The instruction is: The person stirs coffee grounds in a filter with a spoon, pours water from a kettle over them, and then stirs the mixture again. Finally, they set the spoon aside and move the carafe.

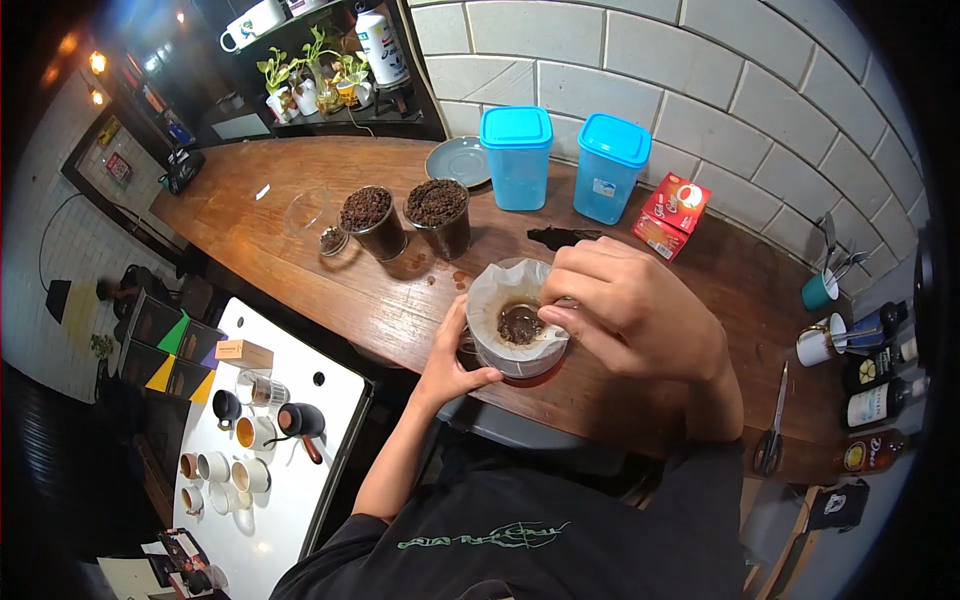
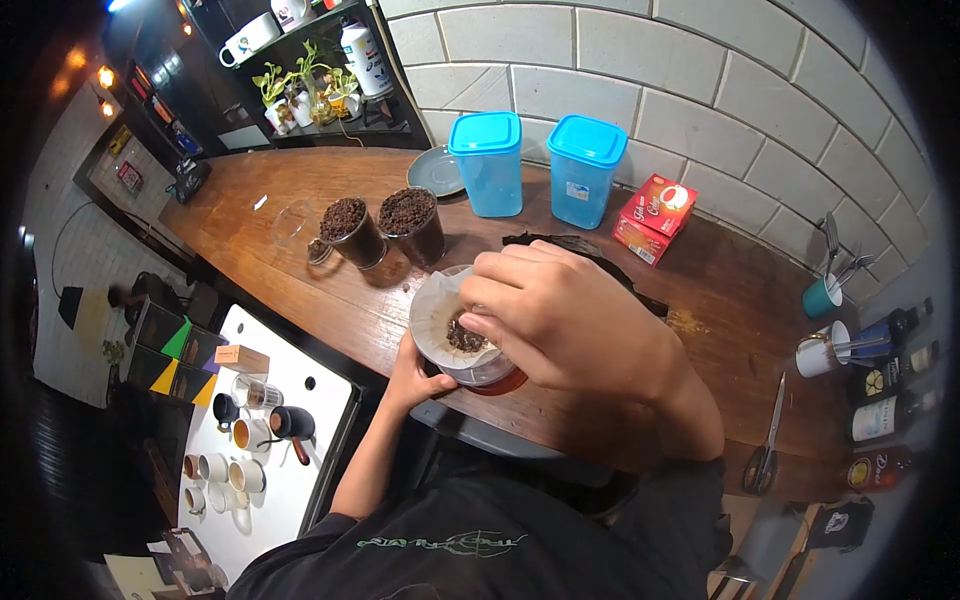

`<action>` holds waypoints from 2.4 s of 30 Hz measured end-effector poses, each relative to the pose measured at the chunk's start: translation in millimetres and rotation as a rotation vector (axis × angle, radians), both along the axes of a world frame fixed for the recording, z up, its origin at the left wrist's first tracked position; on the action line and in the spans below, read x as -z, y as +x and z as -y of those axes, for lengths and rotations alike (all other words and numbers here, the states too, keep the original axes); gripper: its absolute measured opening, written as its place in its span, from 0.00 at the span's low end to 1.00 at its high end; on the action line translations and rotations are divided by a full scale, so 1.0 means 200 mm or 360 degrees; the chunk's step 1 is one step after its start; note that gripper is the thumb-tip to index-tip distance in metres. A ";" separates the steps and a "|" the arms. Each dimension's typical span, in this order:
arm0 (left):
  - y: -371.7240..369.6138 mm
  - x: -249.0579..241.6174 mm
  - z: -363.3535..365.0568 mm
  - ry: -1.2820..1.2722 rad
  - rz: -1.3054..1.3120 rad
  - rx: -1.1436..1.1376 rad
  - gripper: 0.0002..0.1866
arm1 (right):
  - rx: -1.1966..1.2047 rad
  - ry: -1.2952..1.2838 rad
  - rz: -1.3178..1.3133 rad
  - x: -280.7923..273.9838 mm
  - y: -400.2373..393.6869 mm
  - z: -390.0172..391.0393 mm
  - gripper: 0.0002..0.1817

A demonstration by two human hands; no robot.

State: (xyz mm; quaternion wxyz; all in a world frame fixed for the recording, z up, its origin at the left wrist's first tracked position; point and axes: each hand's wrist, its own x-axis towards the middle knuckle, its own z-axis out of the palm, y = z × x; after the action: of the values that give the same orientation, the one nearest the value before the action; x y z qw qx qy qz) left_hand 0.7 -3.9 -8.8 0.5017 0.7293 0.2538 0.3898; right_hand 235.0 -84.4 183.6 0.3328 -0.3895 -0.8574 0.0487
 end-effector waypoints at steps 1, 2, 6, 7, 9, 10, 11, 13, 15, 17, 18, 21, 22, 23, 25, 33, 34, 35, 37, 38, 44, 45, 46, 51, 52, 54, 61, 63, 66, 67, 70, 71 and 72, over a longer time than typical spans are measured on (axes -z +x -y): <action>0.00 0.01 0.00 0.0006 0.0001 -0.0002 0.53 | 0.0017 0.0017 0.0028 -0.01 0.00 0.01 0.06; 0.00 0.01 0.00 0.0007 0.0002 -0.0006 0.54 | 0.0014 0.0008 0.0027 -0.02 0.00 0.01 0.06; 0.00 0.00 0.00 0.0001 -0.0025 -0.0002 0.54 | 0.0141 0.0065 0.0019 -0.03 0.00 0.02 0.06; -0.01 0.00 0.00 0.0018 -0.0040 -0.0010 0.54 | 0.0170 0.0095 -0.0018 -0.02 0.00 0.01 0.05; -0.01 0.01 0.00 0.0038 -0.0054 -0.0019 0.54 | 0.0200 0.0127 -0.0055 0.00 -0.01 0.00 0.05; -0.01 0.00 0.00 0.0024 -0.0051 -0.0017 0.54 | 0.0182 0.0088 -0.0014 0.00 -0.01 -0.01 0.05; -0.01 0.00 0.00 0.0012 -0.0047 -0.0015 0.54 | 0.0163 0.0049 0.0027 0.01 -0.01 -0.01 0.05; -0.01 0.01 0.00 0.0021 -0.0059 -0.0019 0.54 | 0.0111 0.0013 -0.0022 0.03 -0.01 -0.02 0.05; -0.01 0.02 0.00 0.0028 -0.0070 -0.0024 0.54 | 0.0058 -0.0025 -0.0070 0.04 -0.01 -0.02 0.05; -0.01 0.00 0.00 -0.0014 -0.0062 0.0002 0.54 | -0.0001 -0.0125 -0.0115 0.03 -0.01 -0.02 0.05; -0.01 0.00 0.00 -0.0016 -0.0062 0.0001 0.54 | -0.0001 -0.0127 -0.0115 0.03 -0.01 -0.02 0.05; -0.01 0.01 -0.01 -0.0009 -0.0064 0.0014 0.54 | -0.0016 -0.0050 -0.0153 0.03 -0.01 -0.02 0.05; -0.01 0.01 0.00 0.0001 -0.0047 0.0001 0.54 | 0.0010 -0.0042 -0.0147 0.01 -0.01 -0.01 0.05; 0.00 0.00 0.00 0.0011 -0.0029 -0.0012 0.54 | 0.0037 -0.0034 -0.0142 0.00 -0.01 0.00 0.05; -0.01 0.00 0.00 0.0028 -0.0036 -0.0014 0.54 | 0.0078 0.0029 -0.0174 -0.01 -0.02 0.01 0.05; 0.00 -0.02 0.01 0.0031 -0.0025 -0.0019 0.54 | -0.0004 0.0055 -0.0206 -0.01 -0.03 0.03 0.05; 0.00 -0.02 0.01 0.0015 -0.0023 -0.0013 0.54 | -0.0014 0.0020 -0.0186 -0.01 -0.03 0.03 0.05; 0.00 -0.02 0.01 0.0001 -0.0022 -0.0006 0.54 | -0.0024 -0.0014 -0.0168 0.00 -0.03 0.03 0.05; 0.00 -0.02 0.01 0.0006 -0.0023 -0.0015 0.54 | -0.0012 -0.0021 -0.0151 0.00 -0.03 0.02 0.04; 0.00 -0.02 0.01 0.0006 -0.0022 -0.0024 0.55 | 0.0001 -0.0034 -0.0132 0.00 -0.03 0.02 0.04; 0.01 -0.03 0.02 0.0006 -0.0006 -0.0019 0.55 | 0.0058 -0.0008 -0.0100 0.00 -0.02 0.02 0.04; 0.00 -0.03 0.01 0.0007 -0.0006 -0.0020 0.55 | 0.0057 -0.0007 -0.0099 -0.01 -0.03 0.02 0.04; 0.00 -0.02 0.01 0.0021 -0.0002 -0.0015 0.54 | 0.0085 0.0017 -0.0115 -0.03 -0.03 0.03 0.04; 0.00 -0.02 0.00 0.0061 0.0003 -0.0008 0.54 | 0.0181 0.0117 -0.0120 -0.02 -0.03 0.04 0.04; 0.00 -0.02 0.00 0.0057 0.0007 -0.0011 0.54 | 0.0191 0.0112 -0.0079 -0.02 -0.03 0.03 0.04; 0.00 -0.02 0.01 0.0050 0.0007 -0.0014 0.54 | 0.0201 0.0105 -0.0041 -0.01 -0.03 0.02 0.04; 0.01 -0.02 0.00 0.0071 0.0026 -0.0004 0.53 | 0.0054 -0.0014 0.0015 0.01 -0.02 0.02 0.05; 0.00 -0.02 0.01 0.0057 0.0022 -0.0004 0.53 | 0.0013 -0.0066 0.0030 0.00 -0.02 0.03 0.05; 0.00 -0.03 0.00 0.0062 -0.0017 -0.0013 0.53 | -0.0029 -0.0078 0.0010 0.00 -0.02 0.03 0.04; 0.00 -0.03 0.01 0.0062 -0.0010 -0.0012 0.53 | -0.0020 -0.0050 -0.0004 0.00 -0.03 0.03 0.04; 0.00 -0.03 0.00 0.0079 -0.0005 -0.0013 0.54 | 0.0018 -0.0046 0.0004 -0.03 -0.02 0.04 0.05; 0.00 -0.03 0.00 0.0092 -0.0007 -0.0012 0.53 | 0.0048 -0.0074 0.0026 -0.04 -0.01 0.05 0.07; 0.01 -0.03 0.00 0.0096 -0.0005 -0.0014 0.53 | 0.0047 -0.0070 0.0029 -0.05 -0.01 0.05 0.07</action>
State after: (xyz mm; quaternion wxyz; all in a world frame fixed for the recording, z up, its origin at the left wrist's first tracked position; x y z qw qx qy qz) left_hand 1.8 -4.6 -2.1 0.4774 0.7436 0.2458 0.3983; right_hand 233.2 -94.4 192.7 0.3170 -0.4098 -0.8533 0.0592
